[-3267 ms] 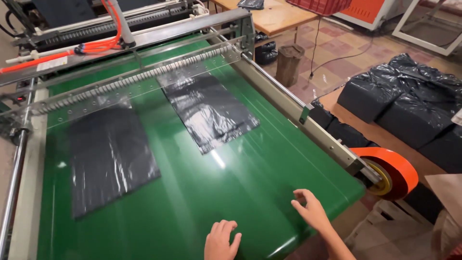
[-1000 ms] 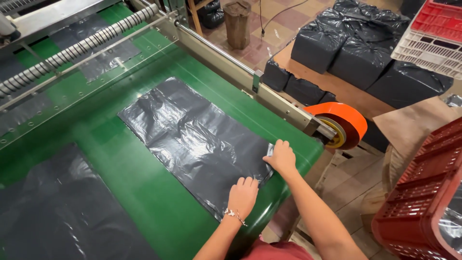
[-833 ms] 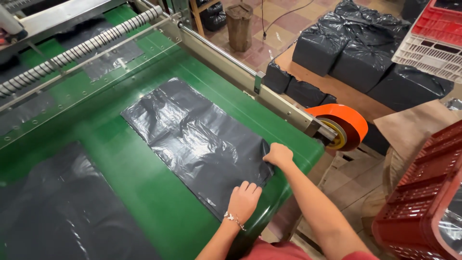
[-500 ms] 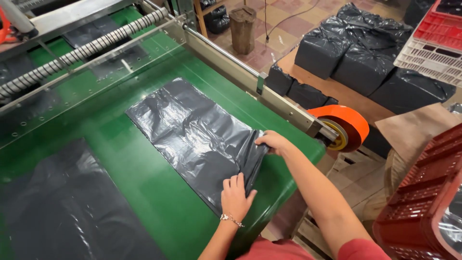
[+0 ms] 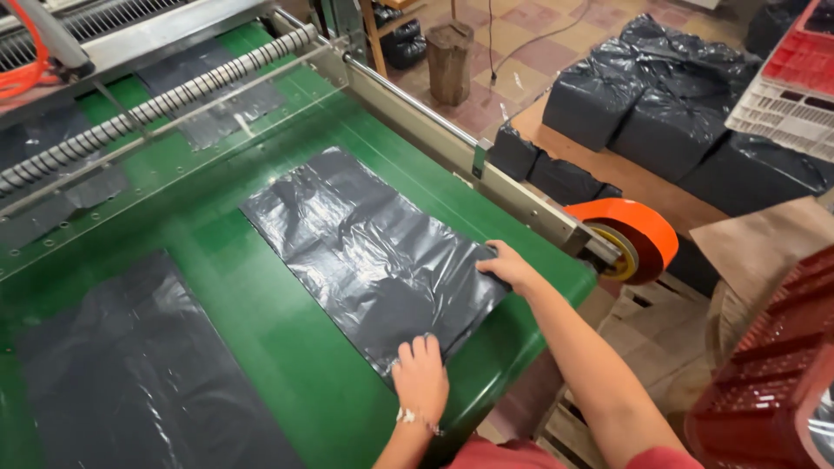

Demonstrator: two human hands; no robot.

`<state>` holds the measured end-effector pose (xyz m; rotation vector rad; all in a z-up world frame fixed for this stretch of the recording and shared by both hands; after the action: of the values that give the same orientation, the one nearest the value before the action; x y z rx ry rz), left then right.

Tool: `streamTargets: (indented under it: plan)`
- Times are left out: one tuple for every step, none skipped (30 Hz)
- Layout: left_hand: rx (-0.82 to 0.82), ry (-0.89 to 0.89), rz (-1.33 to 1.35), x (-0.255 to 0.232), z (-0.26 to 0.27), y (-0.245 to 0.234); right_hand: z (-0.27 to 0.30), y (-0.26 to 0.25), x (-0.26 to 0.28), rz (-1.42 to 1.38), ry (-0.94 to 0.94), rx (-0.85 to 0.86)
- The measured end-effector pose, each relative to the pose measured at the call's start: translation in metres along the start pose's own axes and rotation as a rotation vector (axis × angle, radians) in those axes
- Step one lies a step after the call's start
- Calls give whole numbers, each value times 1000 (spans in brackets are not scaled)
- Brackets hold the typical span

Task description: Folding black plastic bags and inserting them into clear plastic sleeves.

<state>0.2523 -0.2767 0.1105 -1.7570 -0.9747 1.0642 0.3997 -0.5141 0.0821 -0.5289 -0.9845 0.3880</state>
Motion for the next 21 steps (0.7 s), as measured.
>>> streamTargets:
  plan:
    - [-8,-4,-2,9,4,2,5,-5,4,3,-8,0]
    - [-7,4,1,18,13,4,12,-6,7,-31,-43,10]
    - [-6,12,4,27,22,6,19,-7,10,-66,-77,19]
    - [-2,2,1,32,20,-5,21,-5,9,-62,-77,30]
    - [-74,36,-18,33,19,-23,24,-7,16,-34,-179,10]
    - [-143,71,-36,35,20,-41,28,-8,22,-8,-277,-10]
    - [-136,62,-39,35,22,-60,37,-9,23,-6,-274,1]
    - [-127,80,-30,33,22,-79,46,-11,31,-16,-340,17]
    - [-118,98,-21,31,21,-98,56,-14,39,-26,-406,33]
    - [-121,92,-23,37,28,-106,66,-22,35,-23,-411,38]
    - [-65,96,49,42,35,-108,79,-22,38,-118,-482,168]
    - [-2,100,123,47,45,-111,96,-21,38,-215,-543,300]
    - [0,94,121,55,55,-112,107,-28,32,-214,-542,307]
    - [6,159,218,57,65,-114,123,-33,32,-154,-628,350]
    - [10,224,316,59,76,-116,140,-38,31,-94,-713,393]
    - [12,216,317,61,78,-128,157,-40,35,-92,-711,401]
    - [91,289,411,55,82,-136,168,-40,32,-18,-600,392]
    - [170,360,508,49,87,-145,180,-42,28,59,-488,385]
    - [171,350,510,49,86,-152,186,-38,25,63,-485,394]
    - [227,381,553,46,85,-157,191,-42,27,268,-573,232]
    - [283,412,595,42,86,-162,199,-46,31,471,-656,65]
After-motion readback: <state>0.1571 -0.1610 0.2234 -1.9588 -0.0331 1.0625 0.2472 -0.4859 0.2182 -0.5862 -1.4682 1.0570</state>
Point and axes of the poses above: each hand's wrist, its own z-axis away from the middle knuckle, its own y-axis out of the palm, x = y × z, the point moved 9 cm from there along -z, towards the middle knuckle, and after that the axes turned 15 degrees about z, right-handed, at the moved point
